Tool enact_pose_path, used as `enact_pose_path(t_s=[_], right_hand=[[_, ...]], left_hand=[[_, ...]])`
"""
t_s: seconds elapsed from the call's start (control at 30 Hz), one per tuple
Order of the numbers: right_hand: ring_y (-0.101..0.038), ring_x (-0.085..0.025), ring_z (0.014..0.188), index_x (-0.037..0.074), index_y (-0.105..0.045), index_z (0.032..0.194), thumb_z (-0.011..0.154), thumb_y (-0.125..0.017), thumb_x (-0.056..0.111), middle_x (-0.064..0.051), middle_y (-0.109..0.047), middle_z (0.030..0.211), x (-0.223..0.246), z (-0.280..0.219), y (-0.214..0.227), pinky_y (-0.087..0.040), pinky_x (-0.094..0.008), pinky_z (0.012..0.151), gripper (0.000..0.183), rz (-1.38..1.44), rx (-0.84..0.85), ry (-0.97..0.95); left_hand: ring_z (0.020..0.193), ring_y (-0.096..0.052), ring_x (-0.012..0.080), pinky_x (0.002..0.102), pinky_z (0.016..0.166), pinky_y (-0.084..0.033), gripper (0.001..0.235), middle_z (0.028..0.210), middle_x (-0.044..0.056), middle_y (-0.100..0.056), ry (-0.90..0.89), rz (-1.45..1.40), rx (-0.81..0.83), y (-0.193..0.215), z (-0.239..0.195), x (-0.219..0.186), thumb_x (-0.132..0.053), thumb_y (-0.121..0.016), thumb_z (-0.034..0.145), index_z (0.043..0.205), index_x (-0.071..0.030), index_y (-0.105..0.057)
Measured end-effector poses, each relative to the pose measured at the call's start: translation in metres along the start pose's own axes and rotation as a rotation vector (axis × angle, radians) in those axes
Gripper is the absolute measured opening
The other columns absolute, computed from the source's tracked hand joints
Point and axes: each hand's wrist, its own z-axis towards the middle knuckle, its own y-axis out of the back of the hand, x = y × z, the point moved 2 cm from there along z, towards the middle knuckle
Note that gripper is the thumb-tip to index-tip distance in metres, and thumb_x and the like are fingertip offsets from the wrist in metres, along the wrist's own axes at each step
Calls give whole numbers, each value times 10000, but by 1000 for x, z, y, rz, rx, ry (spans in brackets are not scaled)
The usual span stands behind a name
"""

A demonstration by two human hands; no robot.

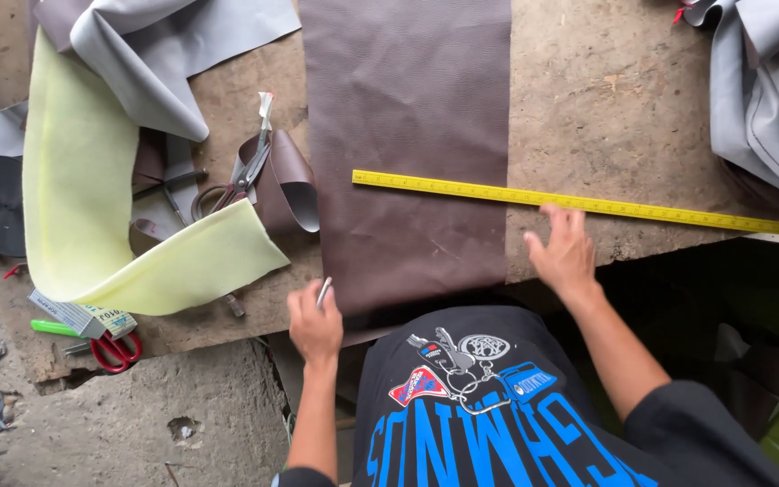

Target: Measuring and marking lines on a piece of brown upholstery fabric using a long yellow ruler and a white marker.

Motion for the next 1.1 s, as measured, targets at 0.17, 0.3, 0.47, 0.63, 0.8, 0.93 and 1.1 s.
enact_pose_path(t_s=[0.17, 0.3, 0.47, 0.63, 0.8, 0.93, 1.1], right_hand=[[-698, -584, 1015, 176, -572, 1440, 915, -804, 234, -201, -469, 1348, -46, 65, 2, -592, -647, 888, 576, -116, 37, 96], [-753, -429, 943, 344, -610, 1274, 973, -699, 351, -19, -570, 1160, -89, 96, -11, -628, -564, 813, 315, -272, 33, 254], [-729, -331, 897, 332, -618, 1288, 984, -643, 409, -9, -596, 1087, -114, 114, -10, -604, -469, 739, 315, -386, -112, 417], [-671, -314, 885, 309, -653, 1259, 957, -670, 378, -15, -616, 1076, -122, 115, -7, -546, -454, 769, 310, -459, -146, 510], [-627, -253, 1061, 326, -664, 1251, 979, -640, 427, 27, -596, 1058, -136, 105, -12, -482, -426, 965, 290, -491, -290, 579], [-618, -267, 1081, 278, -666, 1244, 1060, -558, 437, 0, -581, 1059, -151, 89, -21, -474, -457, 1030, 266, -459, -361, 565], [-592, -300, 1163, 262, -666, 1282, 1114, -535, 409, -31, -553, 1136, -155, 68, -28, -430, -538, 1089, 259, -395, -384, 479]], left_hand=[[855, -725, 351, 496, 651, -618, 393, 1140, 57, -526, -257, -19, 62, -52, 98, -73, -347, -667, 1000, 1379, -244, -661], [884, -742, 489, 588, 719, -645, 545, 1287, 145, -441, -303, 23, 187, -73, 151, -132, -334, -735, 968, 1481, -224, -584], [927, -746, 494, 578, 768, -640, 508, 1350, 130, -405, -275, 37, 290, -88, 173, -155, -440, -724, 975, 1440, -285, -592], [896, -739, 517, 603, 752, -632, 498, 1305, 115, -447, -292, 37, 344, -106, 180, -163, -471, -719, 978, 1426, -296, -589], [913, -761, 437, 542, 749, -645, 367, 1266, 32, -462, -311, 82, 394, -121, 166, -146, -497, -754, 940, 1230, -303, -644], [901, -752, 467, 569, 739, -645, 366, 1273, 57, -451, -299, 37, 411, -117, 147, -145, -488, -772, 926, 1196, -276, -643], [908, -743, 481, 592, 730, -638, 358, 1265, 67, -455, -288, 3, 433, -112, 128, -138, -503, -779, 915, 1136, -252, -648]])
